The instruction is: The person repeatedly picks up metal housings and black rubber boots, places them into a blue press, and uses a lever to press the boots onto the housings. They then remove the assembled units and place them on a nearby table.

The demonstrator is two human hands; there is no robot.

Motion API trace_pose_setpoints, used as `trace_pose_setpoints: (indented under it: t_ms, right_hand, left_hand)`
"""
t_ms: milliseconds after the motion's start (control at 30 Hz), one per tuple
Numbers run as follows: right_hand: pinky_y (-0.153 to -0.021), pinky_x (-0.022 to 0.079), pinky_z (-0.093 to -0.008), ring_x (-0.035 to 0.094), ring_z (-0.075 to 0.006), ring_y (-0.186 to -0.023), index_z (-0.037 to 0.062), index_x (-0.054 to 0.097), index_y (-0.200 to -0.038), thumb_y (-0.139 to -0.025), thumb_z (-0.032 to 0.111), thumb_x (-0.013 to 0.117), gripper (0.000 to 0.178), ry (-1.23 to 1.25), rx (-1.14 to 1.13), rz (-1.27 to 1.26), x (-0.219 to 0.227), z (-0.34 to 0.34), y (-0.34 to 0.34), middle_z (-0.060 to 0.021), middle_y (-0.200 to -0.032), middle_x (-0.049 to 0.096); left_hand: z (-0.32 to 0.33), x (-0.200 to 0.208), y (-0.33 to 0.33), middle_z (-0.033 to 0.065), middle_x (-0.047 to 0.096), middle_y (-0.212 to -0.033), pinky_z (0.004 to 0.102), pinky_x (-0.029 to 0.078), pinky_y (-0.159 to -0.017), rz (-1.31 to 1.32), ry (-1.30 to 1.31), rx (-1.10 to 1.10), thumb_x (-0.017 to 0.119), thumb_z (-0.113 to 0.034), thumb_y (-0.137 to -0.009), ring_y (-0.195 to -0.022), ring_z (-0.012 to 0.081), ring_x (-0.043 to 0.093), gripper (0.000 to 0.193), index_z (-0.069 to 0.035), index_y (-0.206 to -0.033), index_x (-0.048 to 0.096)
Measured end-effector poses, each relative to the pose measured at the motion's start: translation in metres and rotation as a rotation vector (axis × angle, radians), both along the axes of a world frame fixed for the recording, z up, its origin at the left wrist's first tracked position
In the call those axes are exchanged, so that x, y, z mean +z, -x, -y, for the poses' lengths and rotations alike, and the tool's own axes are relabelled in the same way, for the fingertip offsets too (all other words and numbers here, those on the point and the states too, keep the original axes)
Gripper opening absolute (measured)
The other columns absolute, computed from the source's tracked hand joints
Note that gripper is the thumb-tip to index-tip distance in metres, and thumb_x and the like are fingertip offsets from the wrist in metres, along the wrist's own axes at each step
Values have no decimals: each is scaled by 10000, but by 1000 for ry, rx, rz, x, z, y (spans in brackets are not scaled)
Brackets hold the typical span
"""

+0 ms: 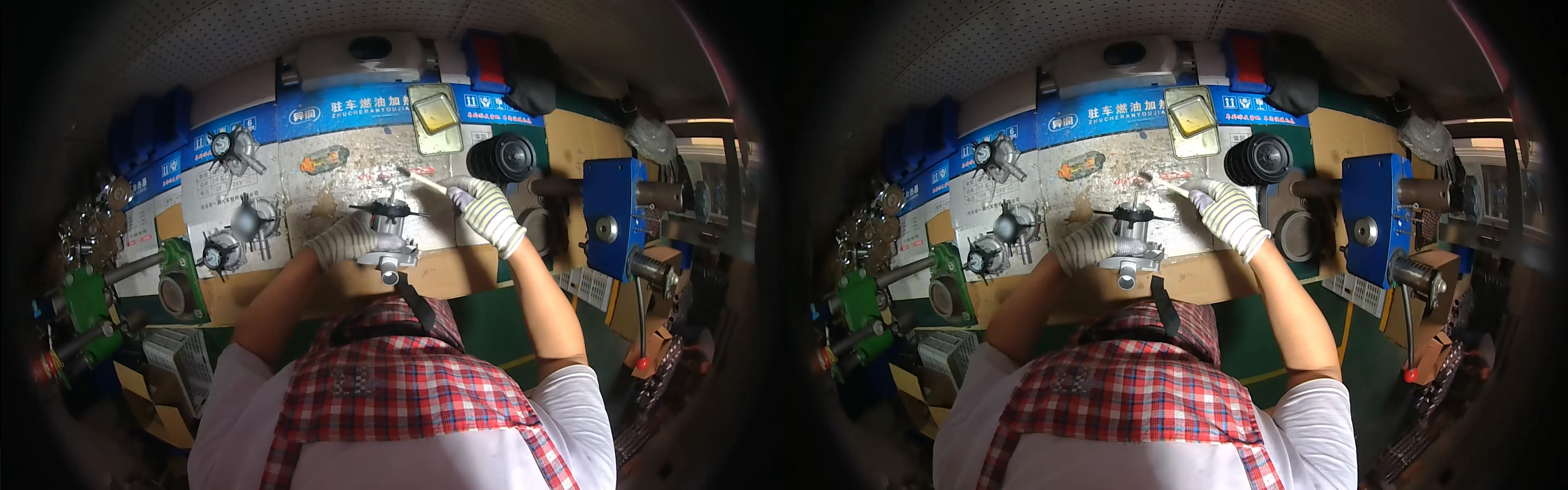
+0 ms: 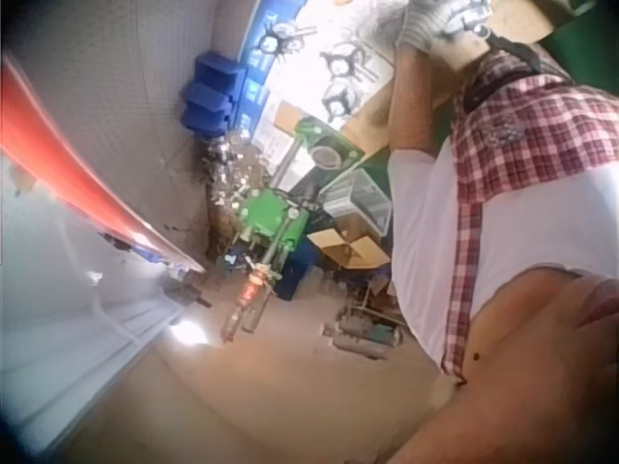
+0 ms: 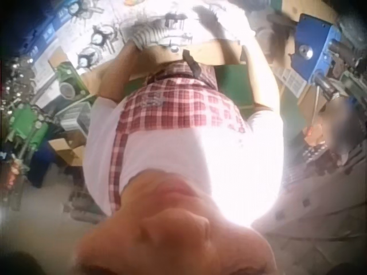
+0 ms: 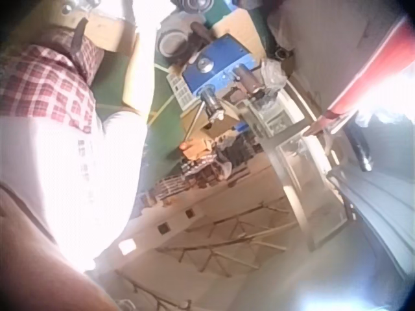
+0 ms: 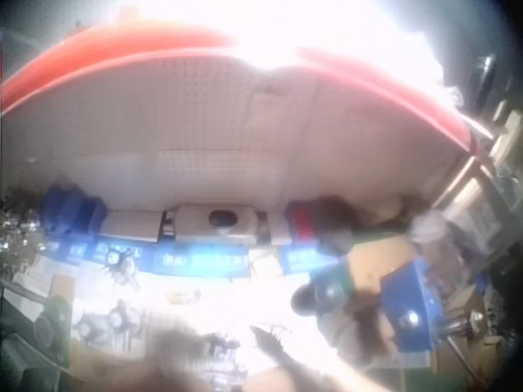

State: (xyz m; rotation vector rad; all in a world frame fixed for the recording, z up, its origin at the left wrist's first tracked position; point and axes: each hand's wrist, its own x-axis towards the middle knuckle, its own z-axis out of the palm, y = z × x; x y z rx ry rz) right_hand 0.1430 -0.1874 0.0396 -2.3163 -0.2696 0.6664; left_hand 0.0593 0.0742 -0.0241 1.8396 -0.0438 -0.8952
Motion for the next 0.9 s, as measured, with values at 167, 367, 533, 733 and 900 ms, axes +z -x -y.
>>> trace_pose_setpoints:
  t_ms: [167, 367, 533, 733, 900]
  right_hand:
    - [-905, 508, -474, 651, -431, -1039, 19, 654, -1218, -1014, 304, 489, 388, 110, -336, 210, -98, -23, -26, -265, -1096, 692]
    - [-812, 538, -507, 684, -405, -927, 23, 660, -1076, -994, 297, 488, 334, 515, -598, 238, -166, -69, -59, -226, -991, 715]
    - [-802, 530, -502, 673, -373, -946, 57, 665, -1020, -943, 307, 580, 275, 608, -421, 302, -158, -69, -61, -204, -1028, 701]
    - [-922, 438, -521, 574, -344, -1087, 104, 602, -1254, -876, 296, 670, 429, 444, -223, 899, -71, -42, -28, -156, -1194, 606]
    - [-1036, 385, -502, 561, -351, -1153, 56, 599, -1277, -788, 325, 758, 580, 565, -391, 1024, -55, 26, -22, -166, -1260, 589]
  left_hand:
    - [-20, 1, 18, 37, 719, -1108, 309, 513, -940, -299, 337, 225, 743, -239, -902, -1027, 145, 662, 452, -60, -1298, 618]
    - [-63, -10, 70, 149, 673, -1155, 384, 556, -881, 271, -170, -63, 760, -59, -779, -1036, 303, 674, 574, -199, -1315, 609]
    - [-87, -28, 95, 169, 661, -1195, 398, 549, -909, 350, -110, -220, 718, 51, -751, -1066, 354, 663, 674, -227, -1354, 600]
    - [-82, -25, 101, 127, 687, -1174, 363, 528, -919, 385, -82, -166, 686, -40, -846, -1037, 276, 665, 497, -202, -1312, 626]
    - [-45, 55, 79, 61, 724, -957, 320, 545, -728, -502, 272, 667, 778, -191, -838, -794, 194, 663, 326, -56, -1120, 686]
